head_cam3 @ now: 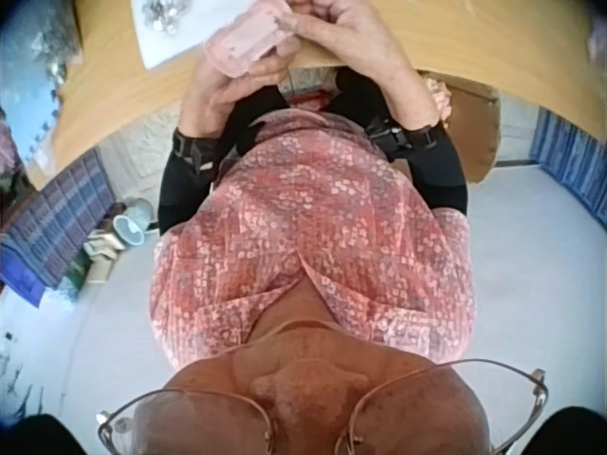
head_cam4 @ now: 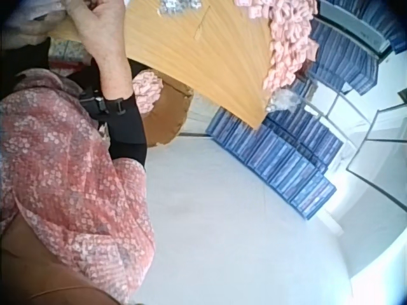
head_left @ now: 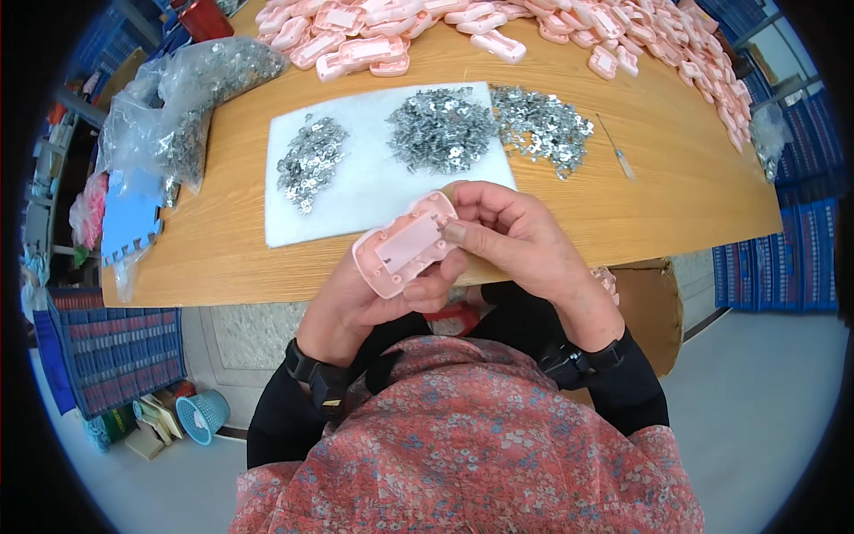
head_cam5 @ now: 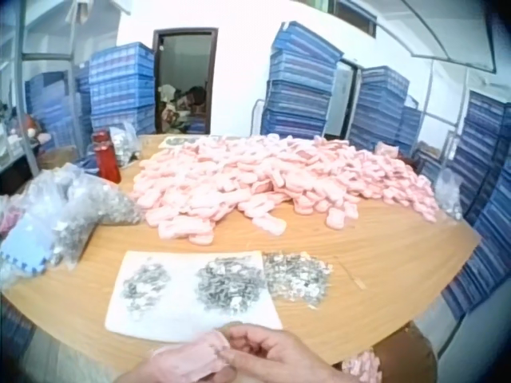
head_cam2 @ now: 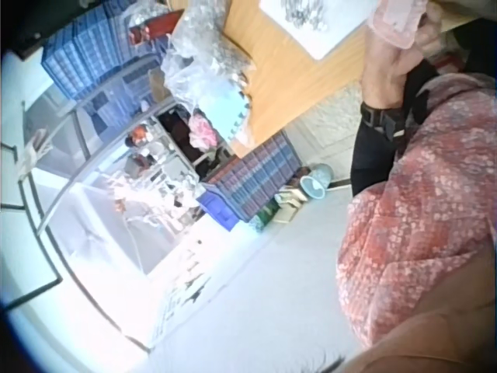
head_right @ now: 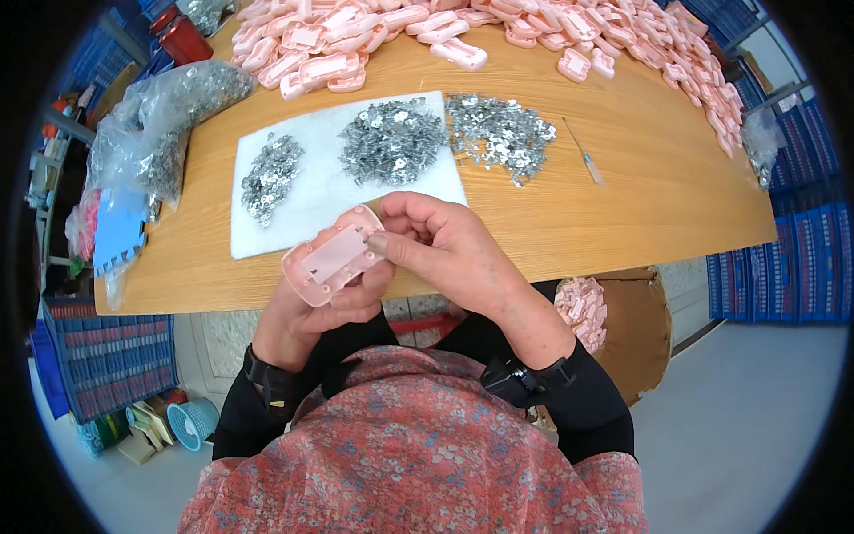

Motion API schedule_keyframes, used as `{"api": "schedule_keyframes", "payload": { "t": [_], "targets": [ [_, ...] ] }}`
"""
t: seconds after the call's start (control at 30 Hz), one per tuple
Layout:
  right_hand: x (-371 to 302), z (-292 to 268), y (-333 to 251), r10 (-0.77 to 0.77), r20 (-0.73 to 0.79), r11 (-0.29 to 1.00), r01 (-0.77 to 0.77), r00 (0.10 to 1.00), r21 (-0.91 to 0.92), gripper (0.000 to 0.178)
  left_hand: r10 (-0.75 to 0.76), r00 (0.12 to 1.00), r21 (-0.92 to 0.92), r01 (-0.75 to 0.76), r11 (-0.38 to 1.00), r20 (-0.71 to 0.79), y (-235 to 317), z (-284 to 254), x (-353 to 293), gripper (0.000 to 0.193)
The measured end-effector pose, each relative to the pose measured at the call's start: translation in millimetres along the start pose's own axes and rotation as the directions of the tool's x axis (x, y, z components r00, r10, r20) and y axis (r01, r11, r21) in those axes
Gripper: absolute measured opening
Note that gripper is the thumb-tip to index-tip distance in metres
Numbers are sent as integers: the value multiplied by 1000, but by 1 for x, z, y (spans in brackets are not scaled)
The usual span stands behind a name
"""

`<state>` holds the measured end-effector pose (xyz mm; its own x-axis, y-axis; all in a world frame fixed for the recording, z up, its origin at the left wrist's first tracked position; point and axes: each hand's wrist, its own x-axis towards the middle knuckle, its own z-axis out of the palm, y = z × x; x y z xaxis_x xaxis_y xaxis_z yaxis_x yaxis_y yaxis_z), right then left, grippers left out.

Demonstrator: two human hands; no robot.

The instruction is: The person sits at a wooden table and repeatedly assembles small pink plastic housings. They pick up individual metal components from a white foam sheet and insert them into the plastic parts by hand. The person handles the items one at a time, placing the assembled units into a pile on the table.

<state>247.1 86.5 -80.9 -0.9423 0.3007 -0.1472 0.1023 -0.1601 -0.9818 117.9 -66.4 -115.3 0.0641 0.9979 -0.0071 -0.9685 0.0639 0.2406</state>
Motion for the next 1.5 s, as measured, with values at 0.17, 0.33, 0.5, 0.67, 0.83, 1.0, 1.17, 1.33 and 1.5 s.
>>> {"api": "schedule_keyframes", "payload": {
  "t": [0.17, 0.33, 0.5, 0.67, 0.83, 1.0, 1.17, 1.33, 1.5],
  "targets": [
    [-35, -20, -16, 50, -50, 998, -49, 997, 33, 30, -146, 988, 238, 129, 963, 55, -17, 15, 15, 40],
    [-131, -108, 8, 76, -304, 997, -74, 950, 21, 30, -25, 956, 781, 255, 570, -294, 22, 58, 23, 48],
    [-255, -203, 59, 173, -566, 975, -221, 806, -18, 31, 445, 890, 923, 253, -291, -104, 105, 58, 56, 42],
    [-325, -238, 141, -49, -828, 862, -395, 559, -317, 32, 601, 776, 449, 475, -757, 192, 187, -2, 96, 55],
    [-306, -210, 137, -123, -832, 823, -413, 541, -390, 30, 575, 818, 426, 531, -732, -32, 211, -13, 130, 56],
    [-219, -141, 46, -323, -722, 804, -226, 612, -551, 17, 508, 861, 371, 468, -802, 13, 215, -4, 124, 51],
    [-147, -135, 7, -365, -588, 705, -199, 722, -681, 16, 622, 782, 451, 571, -686, -46, 229, -7, 101, 48],
    [-80, -142, 3, -384, -487, 678, -118, 785, -725, 12, 671, 697, 950, 311, 35, -253, 155, 29, 69, 49],
    [-38, -127, 8, -354, -410, 676, -73, 841, -733, 11, 344, 861, 680, 3, 733, -375, 87, 17, 32, 55]
  ]
}}
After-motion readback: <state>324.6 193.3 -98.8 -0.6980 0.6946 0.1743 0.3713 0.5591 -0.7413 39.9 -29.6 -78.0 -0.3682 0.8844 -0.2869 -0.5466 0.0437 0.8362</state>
